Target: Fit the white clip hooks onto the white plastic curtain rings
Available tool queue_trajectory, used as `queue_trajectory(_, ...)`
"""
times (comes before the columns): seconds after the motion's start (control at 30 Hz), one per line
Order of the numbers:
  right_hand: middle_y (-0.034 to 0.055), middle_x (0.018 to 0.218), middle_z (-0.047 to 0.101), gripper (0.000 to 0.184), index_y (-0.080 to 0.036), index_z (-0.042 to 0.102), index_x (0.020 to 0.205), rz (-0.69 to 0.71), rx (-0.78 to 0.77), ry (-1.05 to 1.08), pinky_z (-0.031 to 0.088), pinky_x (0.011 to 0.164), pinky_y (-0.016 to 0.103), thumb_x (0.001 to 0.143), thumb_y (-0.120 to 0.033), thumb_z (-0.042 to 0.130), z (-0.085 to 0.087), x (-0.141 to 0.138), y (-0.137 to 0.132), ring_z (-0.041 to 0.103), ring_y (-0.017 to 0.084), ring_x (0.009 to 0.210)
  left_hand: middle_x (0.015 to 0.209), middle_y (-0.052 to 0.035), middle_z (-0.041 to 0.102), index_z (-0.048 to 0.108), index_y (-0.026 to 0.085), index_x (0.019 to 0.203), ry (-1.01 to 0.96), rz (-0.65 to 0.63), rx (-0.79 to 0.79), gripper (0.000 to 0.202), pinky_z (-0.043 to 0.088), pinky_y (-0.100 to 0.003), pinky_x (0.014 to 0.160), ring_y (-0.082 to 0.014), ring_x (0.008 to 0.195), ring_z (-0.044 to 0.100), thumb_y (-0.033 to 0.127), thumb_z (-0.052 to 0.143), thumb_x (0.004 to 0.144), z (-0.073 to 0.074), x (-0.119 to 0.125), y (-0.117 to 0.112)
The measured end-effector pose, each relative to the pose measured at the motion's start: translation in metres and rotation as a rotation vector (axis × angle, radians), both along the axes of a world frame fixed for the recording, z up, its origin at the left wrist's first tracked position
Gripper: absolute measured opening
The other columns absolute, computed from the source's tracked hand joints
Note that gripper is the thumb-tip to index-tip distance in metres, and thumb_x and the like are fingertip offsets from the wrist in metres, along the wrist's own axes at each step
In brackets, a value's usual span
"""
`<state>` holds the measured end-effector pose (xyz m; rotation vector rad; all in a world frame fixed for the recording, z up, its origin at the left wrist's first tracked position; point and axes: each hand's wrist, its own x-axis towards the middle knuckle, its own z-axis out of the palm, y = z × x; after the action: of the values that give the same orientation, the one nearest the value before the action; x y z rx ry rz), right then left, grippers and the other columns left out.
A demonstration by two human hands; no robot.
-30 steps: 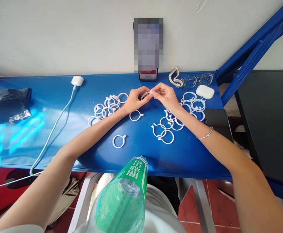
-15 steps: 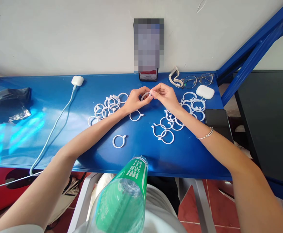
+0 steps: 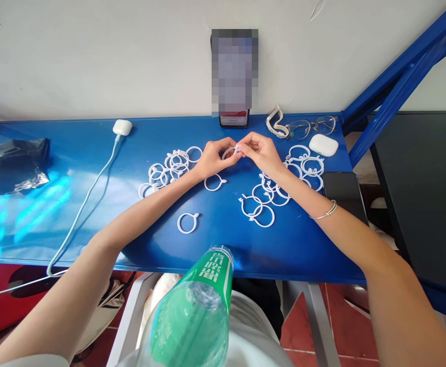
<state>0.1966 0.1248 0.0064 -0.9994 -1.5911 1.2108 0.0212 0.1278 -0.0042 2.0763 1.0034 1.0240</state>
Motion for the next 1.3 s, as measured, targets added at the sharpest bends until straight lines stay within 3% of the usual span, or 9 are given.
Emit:
queue_trajectory(0.5, 0.0019, 0.074, 0.065, 0.04, -0.023, 0.062, 0.074, 0.008, -0.02, -0.036, 0.056, 0.072, 0.034, 0.07, -0.061, 0.074, 0.0024, 0.0004, 0.0, 0.063, 0.018, 0.072, 0.057, 0.0037, 0.055, 0.059, 0.016, 0.074, 0.032, -0.002, 0.013, 0.04, 0.036, -0.022, 0.052, -0.0081, 0.05, 0.044, 0.055, 0.058, 0.083, -0.001, -0.0004, 0.0004)
queue_trajectory(1.3, 0.0017, 0.077, 0.065, 0.038, -0.021, 0.062, 0.077, 0.031, -0.036, 0.001, 0.055, 0.069, 0.031, 0.072, -0.057, 0.074, 0.0024, -0.0011, -0.0003, 0.062, 0.016, 0.072, 0.056, 0.0041, 0.054, 0.057, 0.016, 0.072, 0.009, 0.004, -0.017, 0.037, 0.034, -0.022, 0.053, -0.008, 0.051, 0.042, 0.051, 0.06, 0.082, 0.0003, 0.0, 0.0)
